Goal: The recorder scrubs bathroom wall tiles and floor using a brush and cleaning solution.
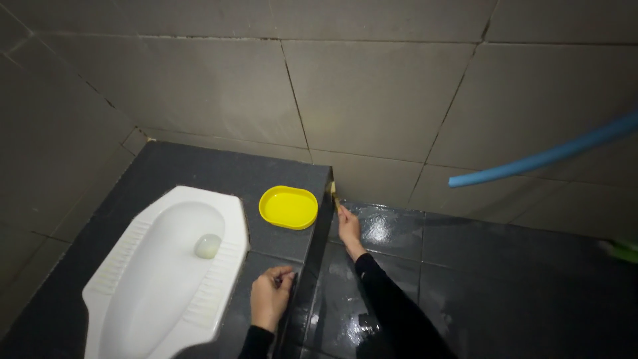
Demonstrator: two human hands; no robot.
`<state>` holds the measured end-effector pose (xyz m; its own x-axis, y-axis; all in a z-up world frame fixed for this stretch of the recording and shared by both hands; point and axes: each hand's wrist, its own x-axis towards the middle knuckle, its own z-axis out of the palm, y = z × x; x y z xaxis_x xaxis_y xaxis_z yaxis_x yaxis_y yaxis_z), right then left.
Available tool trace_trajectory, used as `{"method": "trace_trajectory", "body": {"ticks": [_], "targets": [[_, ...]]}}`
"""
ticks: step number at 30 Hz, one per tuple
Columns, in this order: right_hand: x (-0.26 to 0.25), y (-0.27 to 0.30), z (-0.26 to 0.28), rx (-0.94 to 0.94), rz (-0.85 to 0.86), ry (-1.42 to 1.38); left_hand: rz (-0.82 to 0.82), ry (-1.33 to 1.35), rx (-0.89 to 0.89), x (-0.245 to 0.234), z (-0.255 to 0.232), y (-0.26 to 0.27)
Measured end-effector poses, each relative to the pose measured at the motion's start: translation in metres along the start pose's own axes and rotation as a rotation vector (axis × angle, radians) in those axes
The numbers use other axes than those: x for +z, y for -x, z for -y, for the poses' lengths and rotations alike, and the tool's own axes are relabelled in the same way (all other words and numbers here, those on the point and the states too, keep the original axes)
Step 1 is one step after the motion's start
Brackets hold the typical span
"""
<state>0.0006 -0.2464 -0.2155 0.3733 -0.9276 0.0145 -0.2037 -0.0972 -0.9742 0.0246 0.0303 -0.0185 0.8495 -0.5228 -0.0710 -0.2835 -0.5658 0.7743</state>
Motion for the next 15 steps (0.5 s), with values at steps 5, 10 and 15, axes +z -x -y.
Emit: {"method": "trace_trajectory", "body": {"ticks": [5,10,15], "targets": [[-0.008,0.008,0.048,-0.209,-0.088,-0.071,-0.002,-0.006,0.013,0.004,0.001,-0.004],[-0.001,0.024,-0.014,-0.157,0.005,-0.014,0.01,0.034,0.0,-0.004,-0.015,-0.006],[-0.025,0.078,-0.028,-0.156,0.13,-0.168,0.014,0.084,0.037,0.014,-0.011,0.001]]}}
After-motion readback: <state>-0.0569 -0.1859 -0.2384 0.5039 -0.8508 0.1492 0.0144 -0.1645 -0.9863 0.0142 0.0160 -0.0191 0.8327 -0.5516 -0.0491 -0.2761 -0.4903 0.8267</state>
